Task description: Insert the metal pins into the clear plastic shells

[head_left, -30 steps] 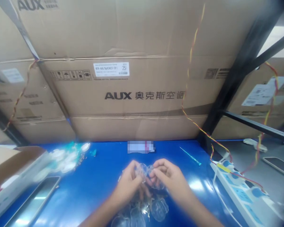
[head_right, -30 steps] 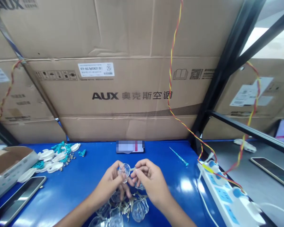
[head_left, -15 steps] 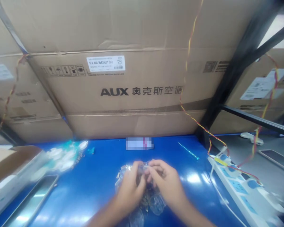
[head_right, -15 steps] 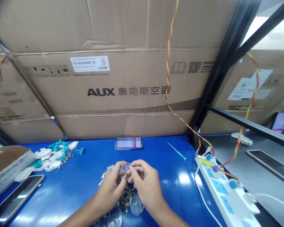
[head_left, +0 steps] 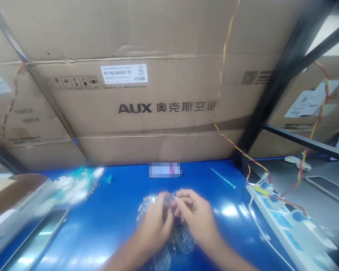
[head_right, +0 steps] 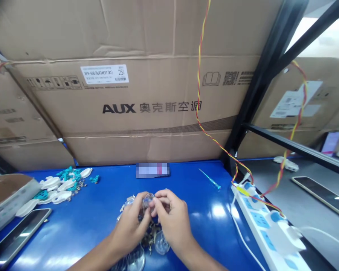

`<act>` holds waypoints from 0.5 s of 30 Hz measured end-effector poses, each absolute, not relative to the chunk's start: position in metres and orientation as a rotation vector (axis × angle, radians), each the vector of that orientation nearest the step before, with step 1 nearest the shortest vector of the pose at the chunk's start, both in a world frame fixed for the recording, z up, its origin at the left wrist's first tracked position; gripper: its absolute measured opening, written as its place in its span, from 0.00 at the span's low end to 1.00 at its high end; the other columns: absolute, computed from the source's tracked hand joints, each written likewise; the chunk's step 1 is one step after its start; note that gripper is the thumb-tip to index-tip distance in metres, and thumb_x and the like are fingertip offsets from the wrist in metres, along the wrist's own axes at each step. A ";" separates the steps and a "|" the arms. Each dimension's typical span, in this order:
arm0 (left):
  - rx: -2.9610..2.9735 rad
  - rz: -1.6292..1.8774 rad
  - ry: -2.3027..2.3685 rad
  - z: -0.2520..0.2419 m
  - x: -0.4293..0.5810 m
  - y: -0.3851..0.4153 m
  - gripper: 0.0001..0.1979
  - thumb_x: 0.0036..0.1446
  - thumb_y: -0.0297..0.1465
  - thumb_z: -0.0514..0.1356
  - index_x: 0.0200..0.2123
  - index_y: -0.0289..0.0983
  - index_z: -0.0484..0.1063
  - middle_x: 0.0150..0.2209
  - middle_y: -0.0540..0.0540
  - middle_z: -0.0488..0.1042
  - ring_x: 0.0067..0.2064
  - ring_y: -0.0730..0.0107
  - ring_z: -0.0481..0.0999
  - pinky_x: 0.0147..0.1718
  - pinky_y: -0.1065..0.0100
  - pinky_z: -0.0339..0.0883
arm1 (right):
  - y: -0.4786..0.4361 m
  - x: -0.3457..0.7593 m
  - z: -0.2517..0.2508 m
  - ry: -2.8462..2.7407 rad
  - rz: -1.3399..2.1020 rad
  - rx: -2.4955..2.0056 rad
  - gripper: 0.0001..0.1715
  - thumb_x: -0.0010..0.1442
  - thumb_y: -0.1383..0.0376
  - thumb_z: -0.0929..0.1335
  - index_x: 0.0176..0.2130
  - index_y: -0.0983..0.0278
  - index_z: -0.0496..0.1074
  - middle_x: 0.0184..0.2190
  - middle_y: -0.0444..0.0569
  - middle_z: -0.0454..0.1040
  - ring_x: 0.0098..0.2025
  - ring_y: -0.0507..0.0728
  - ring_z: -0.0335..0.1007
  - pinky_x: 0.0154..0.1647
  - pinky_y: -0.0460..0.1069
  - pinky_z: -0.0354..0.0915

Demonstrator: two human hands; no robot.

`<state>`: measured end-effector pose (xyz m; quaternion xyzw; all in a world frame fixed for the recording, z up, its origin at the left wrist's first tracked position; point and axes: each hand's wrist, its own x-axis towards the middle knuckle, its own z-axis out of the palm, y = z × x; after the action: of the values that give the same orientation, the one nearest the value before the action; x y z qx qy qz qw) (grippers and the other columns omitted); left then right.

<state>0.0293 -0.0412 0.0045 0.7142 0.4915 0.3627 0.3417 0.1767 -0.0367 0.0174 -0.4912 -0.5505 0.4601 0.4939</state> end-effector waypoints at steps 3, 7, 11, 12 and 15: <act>1.853 0.941 1.278 0.006 0.030 -0.042 0.15 0.62 0.33 0.51 0.52 0.40 0.62 0.31 0.45 0.77 0.29 0.65 0.74 0.29 0.68 0.62 | -0.037 0.178 0.018 -1.398 1.069 -1.183 0.11 0.59 0.58 0.66 0.37 0.63 0.72 0.28 0.48 0.77 0.25 0.54 0.72 0.24 0.45 0.65; 1.844 0.944 1.283 0.007 0.030 -0.044 0.17 0.62 0.33 0.50 0.54 0.39 0.61 0.32 0.44 0.77 0.29 0.64 0.75 0.27 0.68 0.62 | -0.036 0.179 0.021 -1.378 1.137 -1.176 0.10 0.58 0.59 0.67 0.36 0.64 0.72 0.24 0.47 0.76 0.23 0.53 0.70 0.22 0.45 0.64; 1.915 0.925 1.356 0.001 0.030 -0.045 0.19 0.62 0.33 0.50 0.56 0.38 0.59 0.31 0.42 0.77 0.28 0.62 0.75 0.27 0.67 0.61 | -0.032 0.179 0.023 -1.332 1.201 -1.189 0.10 0.58 0.60 0.67 0.35 0.65 0.71 0.23 0.46 0.74 0.20 0.51 0.68 0.19 0.44 0.61; 1.942 0.928 1.382 -0.001 0.030 -0.045 0.19 0.62 0.33 0.50 0.56 0.38 0.60 0.31 0.41 0.77 0.28 0.61 0.75 0.27 0.67 0.61 | -0.032 0.180 0.023 -1.339 1.204 -1.194 0.09 0.58 0.60 0.66 0.34 0.65 0.71 0.22 0.45 0.74 0.20 0.51 0.67 0.19 0.44 0.61; 2.023 0.955 1.429 -0.008 0.030 -0.044 0.19 0.61 0.32 0.50 0.56 0.38 0.63 0.32 0.39 0.77 0.31 0.58 0.76 0.28 0.66 0.62 | -0.030 0.181 0.022 -1.386 1.207 -1.205 0.10 0.59 0.59 0.66 0.33 0.64 0.69 0.19 0.43 0.71 0.19 0.51 0.66 0.19 0.44 0.60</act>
<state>0.0300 -0.0440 -0.0081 0.7396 0.5224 0.3493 0.2409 0.1814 -0.0303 0.0224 -0.4885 -0.5618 0.4893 0.4543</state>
